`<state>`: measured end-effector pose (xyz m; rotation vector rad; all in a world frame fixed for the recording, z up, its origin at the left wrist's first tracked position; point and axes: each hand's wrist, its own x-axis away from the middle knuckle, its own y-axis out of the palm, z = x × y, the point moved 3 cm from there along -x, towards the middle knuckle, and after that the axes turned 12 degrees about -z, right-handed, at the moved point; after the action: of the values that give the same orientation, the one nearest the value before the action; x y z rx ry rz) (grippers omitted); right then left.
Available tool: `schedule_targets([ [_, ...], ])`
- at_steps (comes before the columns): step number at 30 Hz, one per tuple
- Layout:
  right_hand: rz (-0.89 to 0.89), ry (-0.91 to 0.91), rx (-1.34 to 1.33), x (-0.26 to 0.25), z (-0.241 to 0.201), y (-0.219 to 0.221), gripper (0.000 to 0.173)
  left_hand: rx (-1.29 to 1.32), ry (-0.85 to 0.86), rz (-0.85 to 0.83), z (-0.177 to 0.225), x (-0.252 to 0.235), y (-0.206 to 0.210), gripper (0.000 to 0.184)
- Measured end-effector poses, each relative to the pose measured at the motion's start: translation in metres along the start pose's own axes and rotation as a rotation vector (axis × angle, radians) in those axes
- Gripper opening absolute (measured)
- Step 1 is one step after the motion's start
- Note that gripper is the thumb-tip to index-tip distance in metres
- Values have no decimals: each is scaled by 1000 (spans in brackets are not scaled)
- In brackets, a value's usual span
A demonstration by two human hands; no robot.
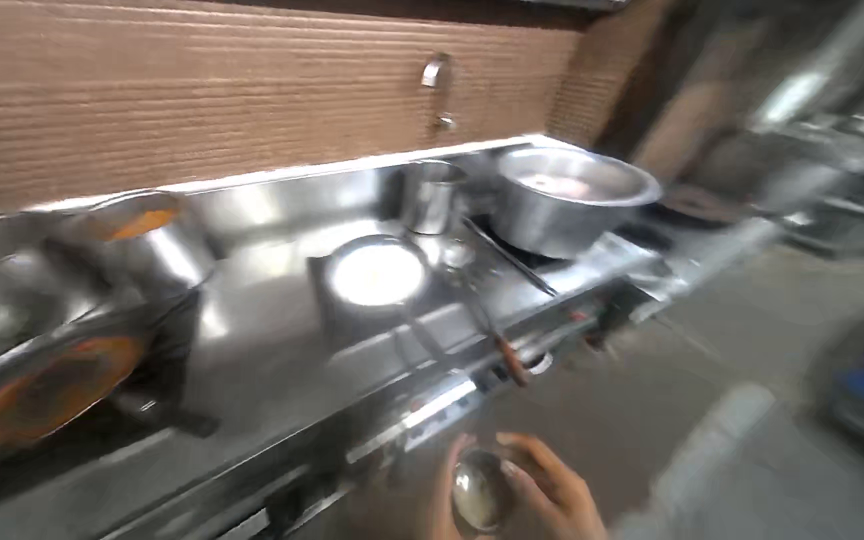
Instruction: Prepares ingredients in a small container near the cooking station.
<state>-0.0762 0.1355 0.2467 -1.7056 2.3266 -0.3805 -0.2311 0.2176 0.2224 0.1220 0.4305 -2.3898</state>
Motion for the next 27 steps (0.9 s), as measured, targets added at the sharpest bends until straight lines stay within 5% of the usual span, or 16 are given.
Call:
schedule_targets([
  [3,380,254,-44,120,52,-26,30,76,24,-354,-3,-3,92,92],
  [8,716,839,333,332,107,-73,45,65,104,-911,-6,44,239,94],
  [12,1161,1391,149,547,101,-88,45,139,228,-1292,14,110,342,95],
  [16,1439,1614,215,718,82,-76,43,97,305,-1578,52,190,442,94],
  [19,1456,1697,291,826,89,-98,45,57,340,-1749,82,259,524,95],
  [22,1223,1721,218,911,117,-150,58,17,408,-1835,109,335,605,94],
  [27,927,1740,37,974,166,-196,99,-233,601,-1855,147,425,697,93],
])
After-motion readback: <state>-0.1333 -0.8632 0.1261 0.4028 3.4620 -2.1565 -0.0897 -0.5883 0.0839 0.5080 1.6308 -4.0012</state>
